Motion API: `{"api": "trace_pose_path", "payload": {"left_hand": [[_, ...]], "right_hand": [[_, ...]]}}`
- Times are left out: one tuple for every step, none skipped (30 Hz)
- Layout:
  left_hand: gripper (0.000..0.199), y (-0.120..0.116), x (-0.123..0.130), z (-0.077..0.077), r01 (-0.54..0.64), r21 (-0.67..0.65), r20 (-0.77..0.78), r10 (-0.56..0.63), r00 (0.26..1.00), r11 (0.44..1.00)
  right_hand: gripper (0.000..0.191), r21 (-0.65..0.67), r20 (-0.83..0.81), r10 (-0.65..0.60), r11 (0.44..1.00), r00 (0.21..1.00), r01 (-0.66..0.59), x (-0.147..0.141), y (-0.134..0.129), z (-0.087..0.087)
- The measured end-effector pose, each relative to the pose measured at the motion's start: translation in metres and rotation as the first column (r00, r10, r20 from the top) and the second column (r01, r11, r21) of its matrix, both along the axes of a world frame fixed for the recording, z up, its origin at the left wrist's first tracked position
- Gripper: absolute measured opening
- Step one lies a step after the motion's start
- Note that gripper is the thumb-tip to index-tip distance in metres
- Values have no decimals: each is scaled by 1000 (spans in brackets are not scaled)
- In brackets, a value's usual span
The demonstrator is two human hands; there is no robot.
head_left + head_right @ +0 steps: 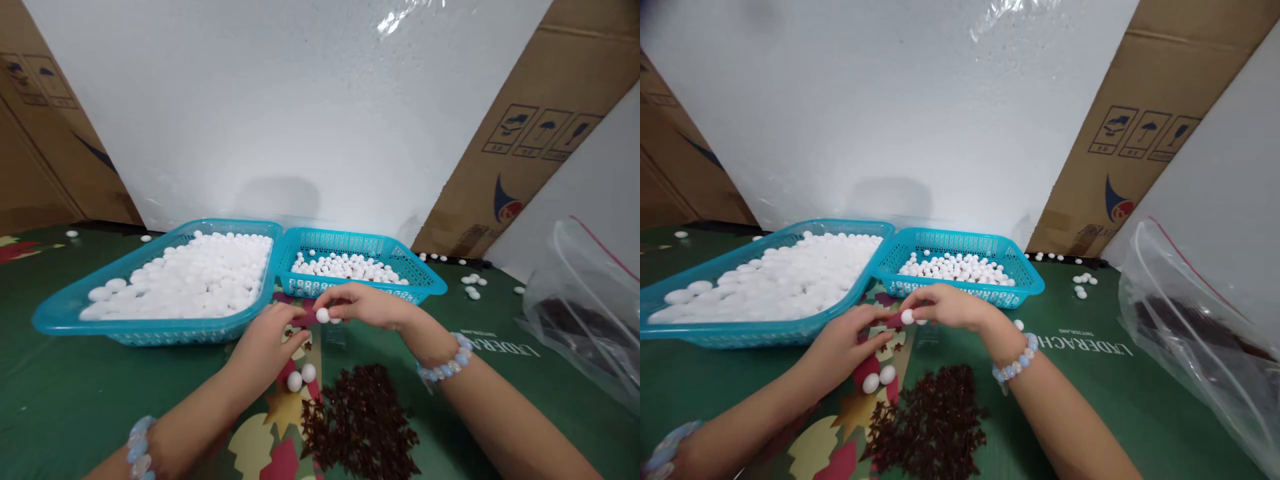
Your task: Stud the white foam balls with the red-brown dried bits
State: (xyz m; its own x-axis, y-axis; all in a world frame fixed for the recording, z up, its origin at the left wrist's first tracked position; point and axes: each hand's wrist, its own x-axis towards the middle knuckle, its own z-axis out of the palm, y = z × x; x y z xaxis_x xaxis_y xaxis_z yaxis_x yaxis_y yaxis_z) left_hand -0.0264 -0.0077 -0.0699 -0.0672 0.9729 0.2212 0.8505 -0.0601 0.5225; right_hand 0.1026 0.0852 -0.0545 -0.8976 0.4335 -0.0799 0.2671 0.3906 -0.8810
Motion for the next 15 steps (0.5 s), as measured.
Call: {"api": "trace_pose_path", "payload": {"left_hand": [[20,0,1,1,8,6,85,-8,996,1000],[21,0,2,3,18,9,201,-20,979,1000],[21,0,2,4,26,13,335,-29,942,1000],[21,0,3,6,28,16,466,-32,884,999],[21,-1,4,7,23,19,578,-30,816,1000],[20,-1,5,9,14,23,665,-25,747,1000],[17,-2,7,11,-3,26,724,-17,689,1000],[14,-3,8,13,-21,23,762,-4,648,1000],[10,-4,9,16,-35,19,782,7,623,999],[7,-5,10,17,-46,12,792,19,610,999],[5,-6,11,19,-59,9,796,29,604,998],[4,-7,11,19,-70,8,802,36,597,997],[4,-8,10,20,-76,10,812,36,582,997],[3,-8,10,19,-76,13,828,31,560,997],[3,-9,9,19,-75,16,846,27,533,997]], "right_hand": [[10,-29,-29,3,1000,1000,-4,0,0,0],[10,-53,-57,7,999,998,-10,0,0,0],[10,-70,-83,8,997,997,-14,0,0,0],[9,-89,-110,10,996,994,-20,0,-1,1],[9,-117,-143,14,993,990,-30,0,-2,1],[9,-155,-178,17,987,984,-46,0,-3,2],[9,-201,-215,22,977,976,-67,0,-5,3],[11,-250,-250,26,964,968,-90,-1,-6,4],[12,-291,-281,28,950,959,-113,-1,-8,4],[13,-320,-305,30,938,952,-132,-1,-9,5],[14,-334,-320,31,931,947,-144,-1,-11,6],[15,-344,-334,31,926,942,-153,-1,-12,7],[15,-351,-348,32,922,937,-162,-1,-13,7],[14,-360,-362,34,917,932,-174,-2,-14,8],[13,-369,-379,38,910,925,-188,-2,-15,8]]}}
